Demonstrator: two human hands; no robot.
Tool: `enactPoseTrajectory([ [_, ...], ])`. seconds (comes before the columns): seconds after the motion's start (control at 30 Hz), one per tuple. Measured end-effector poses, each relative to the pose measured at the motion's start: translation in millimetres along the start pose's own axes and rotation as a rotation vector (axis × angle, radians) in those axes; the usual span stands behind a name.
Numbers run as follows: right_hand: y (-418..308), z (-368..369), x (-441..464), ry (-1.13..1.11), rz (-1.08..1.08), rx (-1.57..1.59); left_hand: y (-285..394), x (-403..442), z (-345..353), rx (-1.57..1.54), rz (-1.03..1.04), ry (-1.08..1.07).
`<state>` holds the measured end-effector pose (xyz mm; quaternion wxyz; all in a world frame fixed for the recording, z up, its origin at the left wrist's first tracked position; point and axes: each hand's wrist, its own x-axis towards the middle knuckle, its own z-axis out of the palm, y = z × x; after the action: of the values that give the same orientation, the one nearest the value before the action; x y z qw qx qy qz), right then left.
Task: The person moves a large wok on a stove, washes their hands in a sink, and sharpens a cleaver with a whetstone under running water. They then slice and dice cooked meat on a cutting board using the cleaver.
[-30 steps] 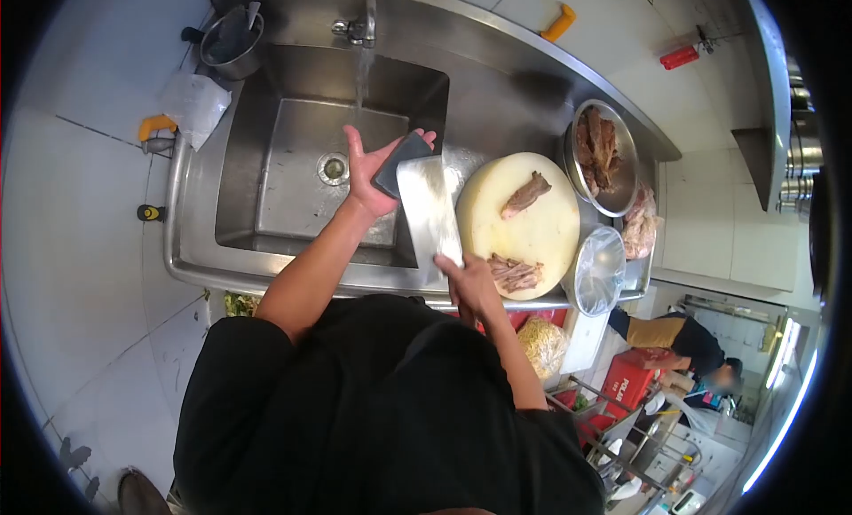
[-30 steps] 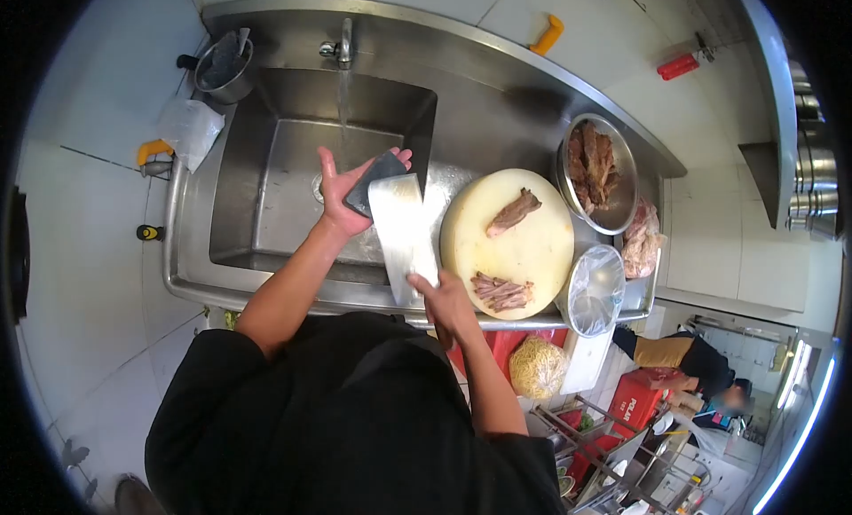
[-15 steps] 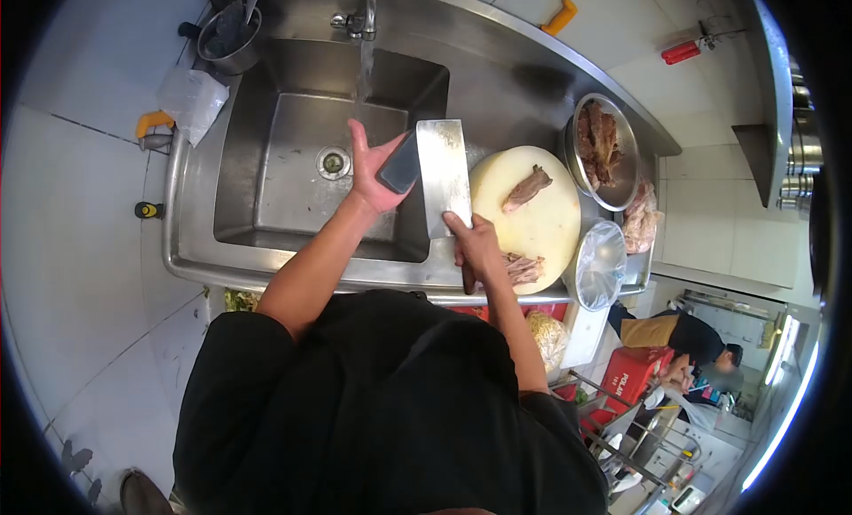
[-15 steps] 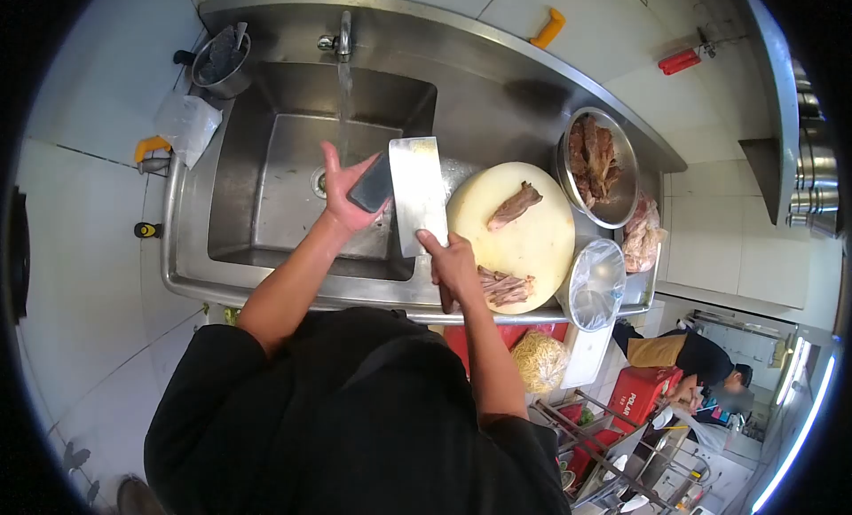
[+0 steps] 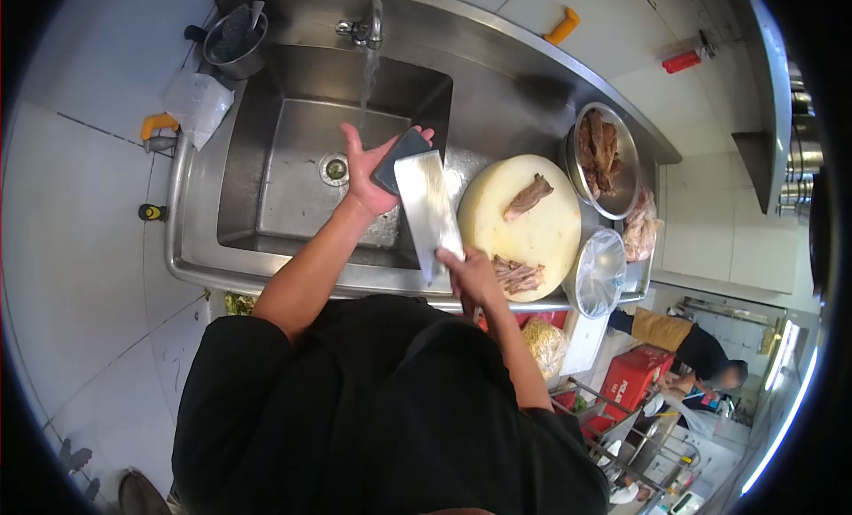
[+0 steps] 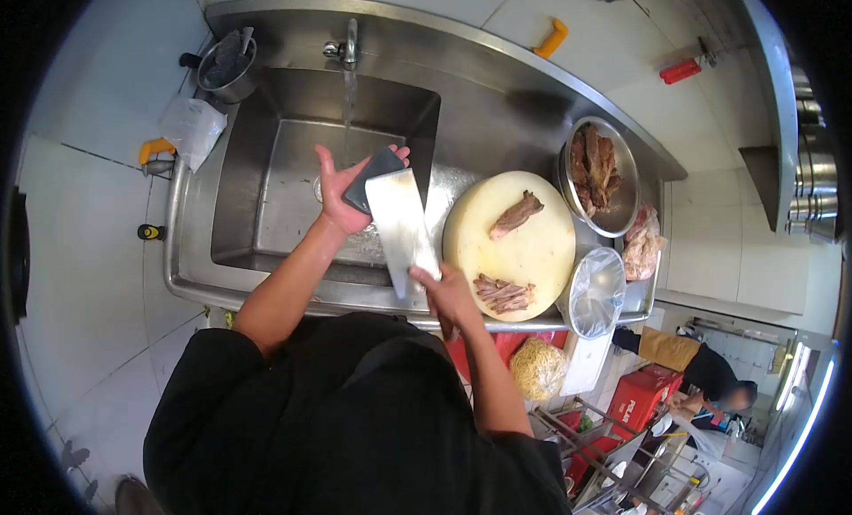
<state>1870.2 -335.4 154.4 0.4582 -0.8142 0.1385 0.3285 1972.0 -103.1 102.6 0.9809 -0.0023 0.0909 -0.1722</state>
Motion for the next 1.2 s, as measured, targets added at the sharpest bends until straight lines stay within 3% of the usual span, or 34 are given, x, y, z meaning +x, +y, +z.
enactPoseTrajectory([
  [0.07, -15.9, -15.1, 27.7, 0.055, -0.015, -0.022, -13.4, -0.8, -1.4, 0.057, -0.058, -0.029],
  [0.1, -19.4, -15.7, 41.9, 0.102, -0.136, 0.063, -16.7, 3.3, -3.7, 0.009, -0.078, -0.033],
  [0.2, -19.7, -7.8, 32.3, 0.130, -0.085, 0.015, -4.7, 7.9, -4.5, -0.021, -0.127, -0.149],
  [0.33, -4.8, 4.7, -11.5, -0.038, 0.042, 0.003, 1.9, 4.3, -1.9, 0.000, -0.007, 0.016],
  [0.43, -15.3, -15.0, 38.8, 0.065, -0.014, -0.035, -23.7, 0.1, -5.7, 0.017, -0.085, -0.003],
  [0.5, -32.7, -14.7, 44.9, 0.106, -0.036, 0.109, -23.2, 2.9, -9.1, 0.015, -0.112, -0.037],
  [0.6, -11.0, 2.5, 29.2, 0.076, -0.098, 0.014, -8.0, 5.5, -2.2, -0.012, -0.075, -0.087],
  [0.67, -9.8, 10.9, -10.2, -0.052, 0.038, 0.030, 0.2, 5.0, -3.0, -0.018, -0.012, -0.031],
  [0.8, 2.7, -10.5, 40.4, 0.044, -0.071, -0.009, -26.3, 4.4, -10.6, 0.046, -0.112, -0.032],
  [0.83, -24.1, -16.1, 42.1, 0.089, -0.054, 0.083, -30.8, 5.8, -6.6, 0.039, -0.121, 0.017],
  [0.93, -20.5, -7.3, 47.1, 0.138, -0.077, 0.083, -18.4, 11.4, -1.7, -0.071, -0.179, -0.137],
  [1.0, -6.1, 4.6, 10.9, 0.036, -0.045, -0.022, -7.8, 12.2, -0.8, -0.046, -0.087, -0.078],
  [1.07, 16.0, 13.3, -9.7, -0.106, 0.039, 0.105, -1.1, 15.4, -10.7, -0.005, -0.031, -0.044],
  [1.13, 15.3, 6.6, 14.7, 0.040, -0.107, -0.051, -16.1, 8.9, -5.2, 0.017, -0.062, -0.014],
  [1.2, -15.9, -11.2, 50.5, 0.105, -0.121, -0.049, -33.1, 3.6, -7.7, 0.067, -0.147, -0.033],
])
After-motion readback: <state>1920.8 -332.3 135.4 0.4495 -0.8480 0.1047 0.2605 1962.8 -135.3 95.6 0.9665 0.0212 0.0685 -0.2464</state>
